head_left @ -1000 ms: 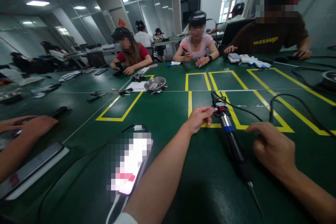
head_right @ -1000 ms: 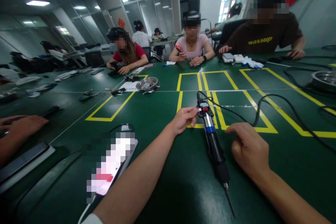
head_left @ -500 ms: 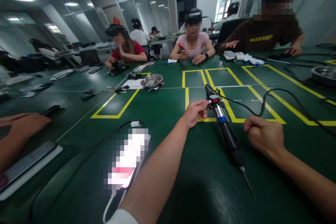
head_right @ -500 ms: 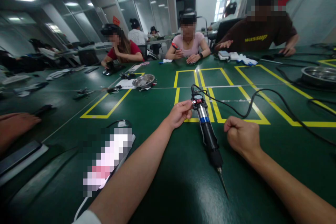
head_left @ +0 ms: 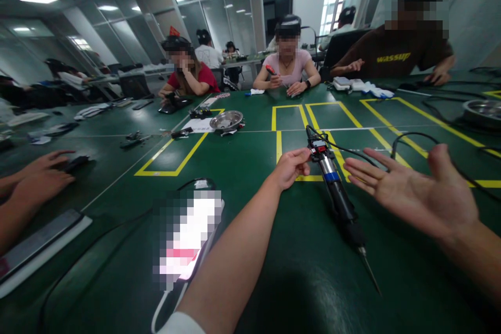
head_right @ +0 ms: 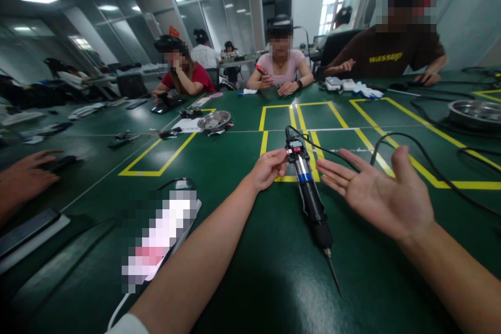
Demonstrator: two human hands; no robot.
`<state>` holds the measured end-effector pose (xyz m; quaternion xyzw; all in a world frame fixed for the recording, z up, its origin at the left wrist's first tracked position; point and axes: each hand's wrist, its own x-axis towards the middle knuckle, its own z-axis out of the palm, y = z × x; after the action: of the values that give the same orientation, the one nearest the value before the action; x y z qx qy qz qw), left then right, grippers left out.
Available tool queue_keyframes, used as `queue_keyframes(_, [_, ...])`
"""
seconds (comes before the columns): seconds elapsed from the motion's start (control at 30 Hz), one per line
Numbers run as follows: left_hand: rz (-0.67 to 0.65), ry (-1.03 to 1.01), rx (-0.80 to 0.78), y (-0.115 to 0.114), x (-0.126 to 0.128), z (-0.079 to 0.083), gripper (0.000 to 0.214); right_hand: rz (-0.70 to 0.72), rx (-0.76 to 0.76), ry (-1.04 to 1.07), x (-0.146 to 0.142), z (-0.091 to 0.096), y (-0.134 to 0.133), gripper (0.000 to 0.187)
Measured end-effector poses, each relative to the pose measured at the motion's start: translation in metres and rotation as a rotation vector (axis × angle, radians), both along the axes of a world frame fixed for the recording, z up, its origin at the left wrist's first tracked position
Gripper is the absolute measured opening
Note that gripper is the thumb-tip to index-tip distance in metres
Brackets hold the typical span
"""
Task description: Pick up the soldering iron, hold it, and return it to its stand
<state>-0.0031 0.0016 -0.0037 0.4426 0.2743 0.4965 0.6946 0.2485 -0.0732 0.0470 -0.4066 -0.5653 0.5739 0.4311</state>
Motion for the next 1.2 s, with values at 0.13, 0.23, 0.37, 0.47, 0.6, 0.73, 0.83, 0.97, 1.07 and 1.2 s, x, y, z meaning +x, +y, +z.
queue_keyframes(0.13, [0.001,-0.009,0.008,0.001,-0.001,-0.001,0.041,-0.226,-0.053,0.076,-0.003,-0.012,0.005,0.037])
queue_keyframes(0.23, [0.007,-0.004,-0.001,0.001,-0.001,-0.001,0.041,-0.429,-0.008,0.064,-0.018,-0.021,0.005,0.041])
queue_keyframes(0.37, [0.000,0.007,0.011,0.000,-0.001,0.000,0.043,-0.294,-0.174,0.104,-0.046,-0.023,0.002,0.027])
queue_keyframes(0.47, [-0.018,0.005,0.034,-0.001,-0.002,0.002,0.044,-0.086,-0.339,0.161,-0.063,-0.020,0.000,0.034])
queue_keyframes(0.6, [-0.043,0.011,0.063,-0.002,-0.002,0.005,0.042,0.050,-0.393,0.177,-0.077,-0.014,0.001,0.036])
queue_keyframes(0.73, [-0.042,-0.013,0.068,0.000,-0.002,0.005,0.043,0.054,-0.332,0.197,-0.080,-0.012,0.003,0.031])
queue_keyframes(0.83, [-0.032,-0.024,0.066,0.002,-0.001,0.005,0.041,-0.214,-0.137,0.128,-0.067,-0.016,0.011,0.029])
queue_keyframes(0.97, [-0.016,-0.039,0.041,0.003,0.001,0.005,0.038,-0.405,0.041,0.137,-0.037,-0.017,0.023,0.047])
queue_keyframes(1.07, [-0.006,-0.024,0.033,0.003,0.002,0.006,0.038,-0.294,-0.019,0.213,-0.024,-0.015,0.023,0.058])
queue_keyframes(1.2, [-0.016,-0.023,0.046,0.003,0.002,0.006,0.037,-0.216,-0.151,0.374,-0.027,-0.012,0.017,0.058])
